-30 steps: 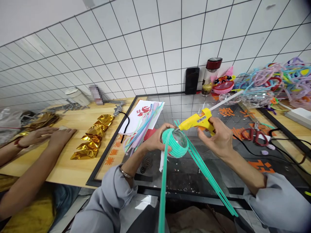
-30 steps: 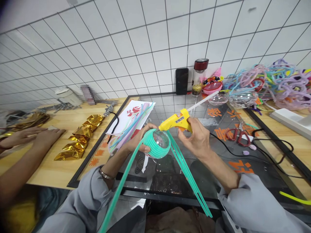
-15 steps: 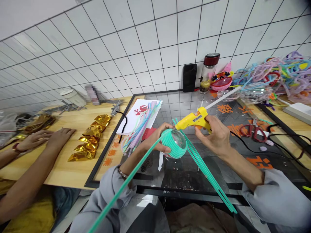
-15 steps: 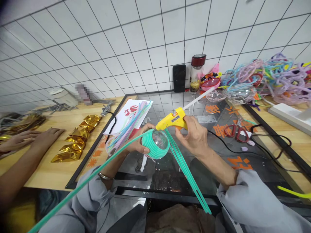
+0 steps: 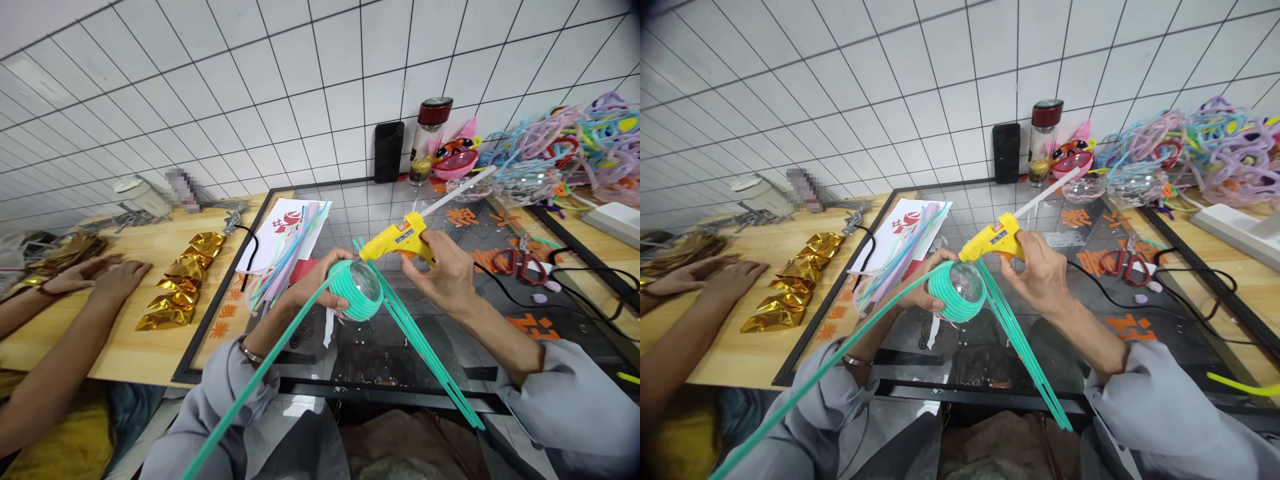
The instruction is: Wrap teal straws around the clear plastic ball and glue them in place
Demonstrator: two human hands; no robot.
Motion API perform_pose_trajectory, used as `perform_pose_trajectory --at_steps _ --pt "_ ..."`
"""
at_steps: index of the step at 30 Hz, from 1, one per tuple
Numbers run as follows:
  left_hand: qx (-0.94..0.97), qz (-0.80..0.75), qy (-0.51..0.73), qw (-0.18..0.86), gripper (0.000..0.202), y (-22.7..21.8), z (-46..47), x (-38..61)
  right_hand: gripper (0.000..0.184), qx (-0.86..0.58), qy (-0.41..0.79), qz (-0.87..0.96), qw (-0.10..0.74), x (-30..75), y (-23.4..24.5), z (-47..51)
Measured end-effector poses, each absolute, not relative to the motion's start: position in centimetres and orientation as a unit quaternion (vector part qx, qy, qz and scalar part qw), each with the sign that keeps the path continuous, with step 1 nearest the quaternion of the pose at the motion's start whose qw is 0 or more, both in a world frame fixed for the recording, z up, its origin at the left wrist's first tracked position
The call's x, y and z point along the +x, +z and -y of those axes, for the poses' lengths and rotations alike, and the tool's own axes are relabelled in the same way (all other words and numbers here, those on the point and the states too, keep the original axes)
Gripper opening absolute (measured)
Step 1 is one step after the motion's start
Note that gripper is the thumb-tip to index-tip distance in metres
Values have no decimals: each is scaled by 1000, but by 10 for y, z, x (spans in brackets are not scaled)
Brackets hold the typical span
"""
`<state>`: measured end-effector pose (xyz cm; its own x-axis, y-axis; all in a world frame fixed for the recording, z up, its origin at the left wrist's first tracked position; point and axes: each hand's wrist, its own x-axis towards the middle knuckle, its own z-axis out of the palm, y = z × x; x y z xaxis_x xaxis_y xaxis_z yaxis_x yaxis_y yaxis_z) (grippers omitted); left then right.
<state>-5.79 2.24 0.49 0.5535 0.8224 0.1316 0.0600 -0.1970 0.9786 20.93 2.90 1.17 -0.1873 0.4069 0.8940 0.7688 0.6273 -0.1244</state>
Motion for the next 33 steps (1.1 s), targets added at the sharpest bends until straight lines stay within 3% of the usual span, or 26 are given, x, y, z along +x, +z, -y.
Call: perform_pose_trajectory --at_steps 19,33 --pt "680 -332 339 559 88 11 -19 -55 17 -356 -189 786 470 220 22 -30" --pt "712 -330 319 531 84 9 -23 -60 19 -351 -130 794 480 224 22 -28"
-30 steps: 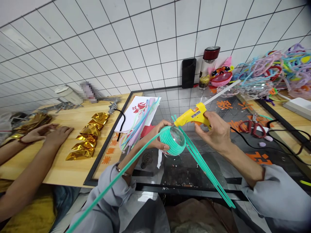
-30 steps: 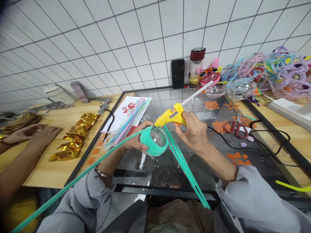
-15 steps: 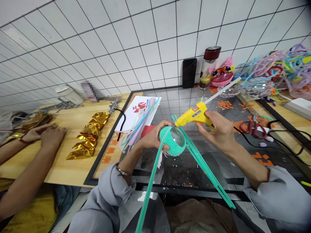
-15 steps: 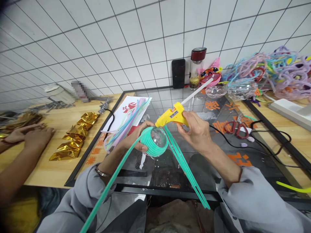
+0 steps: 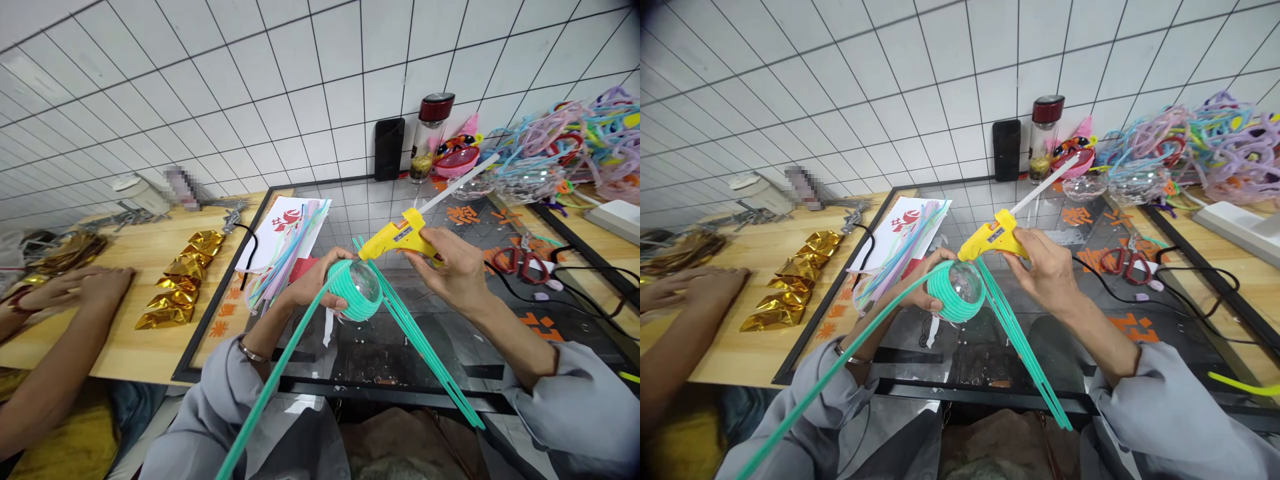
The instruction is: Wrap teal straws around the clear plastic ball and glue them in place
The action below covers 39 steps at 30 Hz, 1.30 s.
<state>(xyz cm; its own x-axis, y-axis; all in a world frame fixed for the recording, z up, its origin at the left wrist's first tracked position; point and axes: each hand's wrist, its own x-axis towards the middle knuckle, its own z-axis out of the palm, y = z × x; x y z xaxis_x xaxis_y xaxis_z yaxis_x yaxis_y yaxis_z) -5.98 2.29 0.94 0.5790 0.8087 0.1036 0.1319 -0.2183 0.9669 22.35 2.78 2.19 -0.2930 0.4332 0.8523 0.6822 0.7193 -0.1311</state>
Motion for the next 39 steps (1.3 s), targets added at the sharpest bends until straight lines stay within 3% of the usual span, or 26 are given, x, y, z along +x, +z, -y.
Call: perform_pose_trajectory --at_steps 22,39 --pt "695 -327 322 554 86 11 -21 -58 23 -348 -103 806 467 227 22 -27" --pt "703 -333 319 542 86 12 -20 -57 23 -354 -148 799 464 225 18 -28"
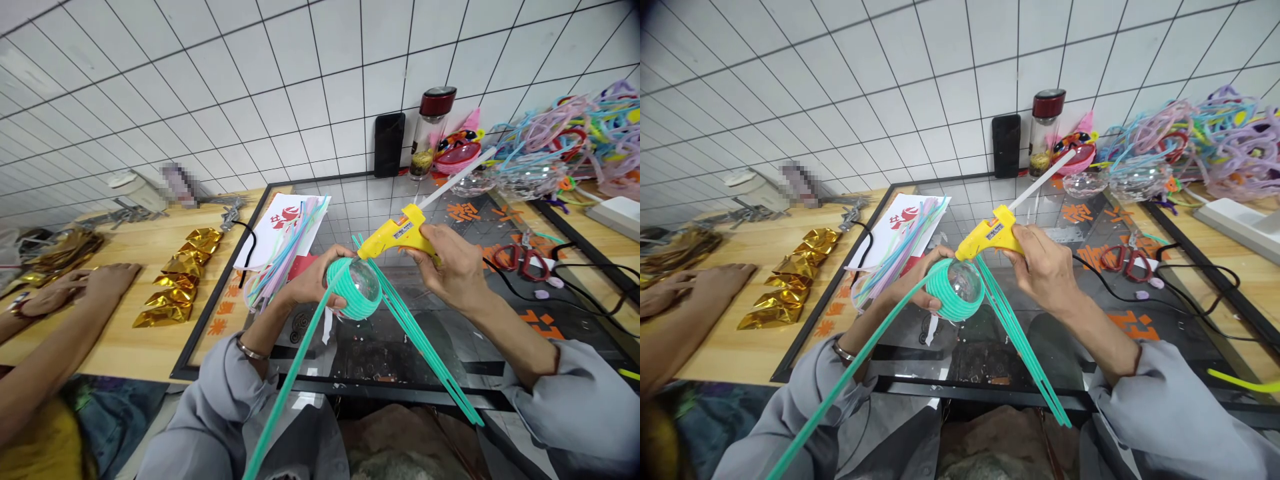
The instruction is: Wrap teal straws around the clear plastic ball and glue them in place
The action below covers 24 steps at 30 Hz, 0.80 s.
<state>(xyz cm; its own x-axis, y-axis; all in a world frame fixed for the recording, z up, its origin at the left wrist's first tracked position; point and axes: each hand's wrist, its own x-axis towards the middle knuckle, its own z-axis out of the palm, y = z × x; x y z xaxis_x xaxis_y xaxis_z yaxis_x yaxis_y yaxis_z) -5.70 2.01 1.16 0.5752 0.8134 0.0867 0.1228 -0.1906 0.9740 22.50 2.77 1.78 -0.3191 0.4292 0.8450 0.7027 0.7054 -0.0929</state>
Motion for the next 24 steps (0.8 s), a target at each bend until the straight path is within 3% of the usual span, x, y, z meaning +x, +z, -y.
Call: perform_pose_trajectory --at_steps 24 --pt "703 -336 313 543 87 13 -20 -56 23 -344 -146 810 452 227 22 -27"
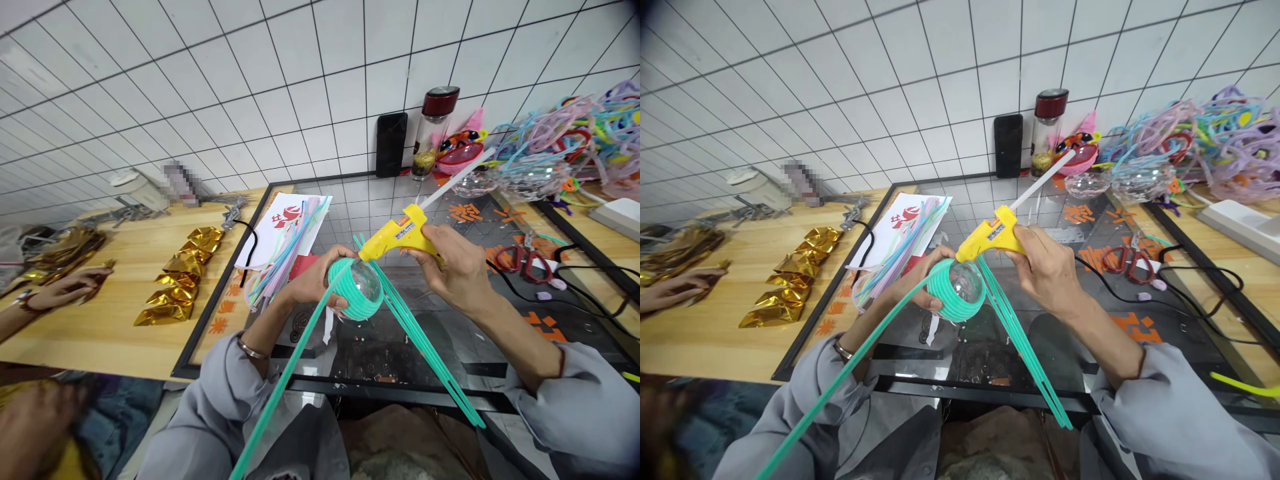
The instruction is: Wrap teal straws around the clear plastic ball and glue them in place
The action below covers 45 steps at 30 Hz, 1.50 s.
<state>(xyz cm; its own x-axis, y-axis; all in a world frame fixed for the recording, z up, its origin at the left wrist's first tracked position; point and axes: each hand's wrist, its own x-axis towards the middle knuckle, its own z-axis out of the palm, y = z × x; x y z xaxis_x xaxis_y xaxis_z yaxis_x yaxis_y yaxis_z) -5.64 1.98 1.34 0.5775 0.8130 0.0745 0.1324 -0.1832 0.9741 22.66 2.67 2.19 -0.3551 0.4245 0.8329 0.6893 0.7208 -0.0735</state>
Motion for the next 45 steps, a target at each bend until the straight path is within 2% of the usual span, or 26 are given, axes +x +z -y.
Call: perform_pose_trajectory --at_steps 10,22,36,45 --pt "693 -336 314 555 86 12 -20 -58 23 -326 -112 823 453 228 28 -24" --pt "688 -336 316 560 90 11 -19 -58 23 -386 -129 809 425 226 22 -24" --pt "685 -330 317 567 88 9 -19 -58 18 -338 -130 830 425 228 36 -21" --pt "691 -330 313 562 87 11 -20 -59 21 -340 -154 824 426 228 32 -23"
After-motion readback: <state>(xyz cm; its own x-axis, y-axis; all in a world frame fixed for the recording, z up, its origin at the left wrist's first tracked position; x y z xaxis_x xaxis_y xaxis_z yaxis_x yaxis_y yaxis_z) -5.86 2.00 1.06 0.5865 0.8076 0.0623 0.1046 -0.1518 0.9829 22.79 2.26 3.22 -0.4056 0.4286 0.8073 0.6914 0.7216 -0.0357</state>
